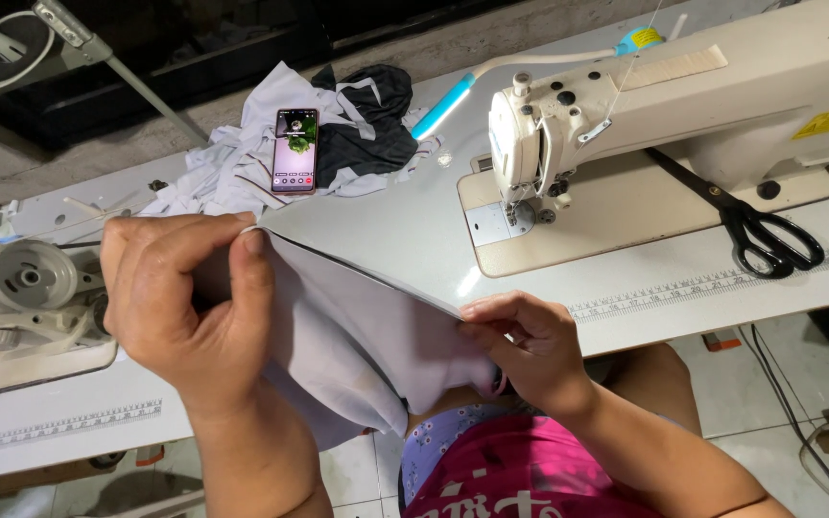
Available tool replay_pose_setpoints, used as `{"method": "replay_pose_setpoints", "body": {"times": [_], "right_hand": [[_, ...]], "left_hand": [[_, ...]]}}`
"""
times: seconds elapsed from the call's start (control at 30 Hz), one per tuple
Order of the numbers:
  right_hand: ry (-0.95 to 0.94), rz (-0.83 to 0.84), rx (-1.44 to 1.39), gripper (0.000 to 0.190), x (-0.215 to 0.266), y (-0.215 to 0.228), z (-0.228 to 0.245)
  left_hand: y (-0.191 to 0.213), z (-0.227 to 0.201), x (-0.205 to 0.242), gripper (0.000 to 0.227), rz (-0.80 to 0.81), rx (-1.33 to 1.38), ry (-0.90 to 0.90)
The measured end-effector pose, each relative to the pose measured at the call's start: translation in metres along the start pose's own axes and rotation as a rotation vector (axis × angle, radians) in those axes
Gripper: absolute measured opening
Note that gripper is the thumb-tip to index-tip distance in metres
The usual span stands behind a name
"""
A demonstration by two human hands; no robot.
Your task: The person uses shears to cut a large piece of light-colored fabric on a worktable. After cutting, the person folds the fabric and positions it under the sewing machine needle.
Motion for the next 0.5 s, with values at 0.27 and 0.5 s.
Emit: {"method": "replay_pose_setpoints", "body": {"times": [0.27,0.5], "right_hand": [[0.14,0.166,0.026,0.014,-0.009,-0.017,0.024],[0.17,0.407,-0.042,0.011,0.018,-0.072,0.021]], "left_hand": [[0.012,0.009,0.027,0.012,0.036,-0.043,0.024],[0.06,0.08,0.115,0.007,-0.217,-0.202,0.528]]}}
Point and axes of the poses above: each hand's wrist, its own x-axis away from the middle knuckle, its own y-axis out of the back of the hand, z = x × y, the point moved 9 cm from there along -x, towards the middle knuckle, and after that the axes turned 11 degrees about y, right-handed, at the moved point
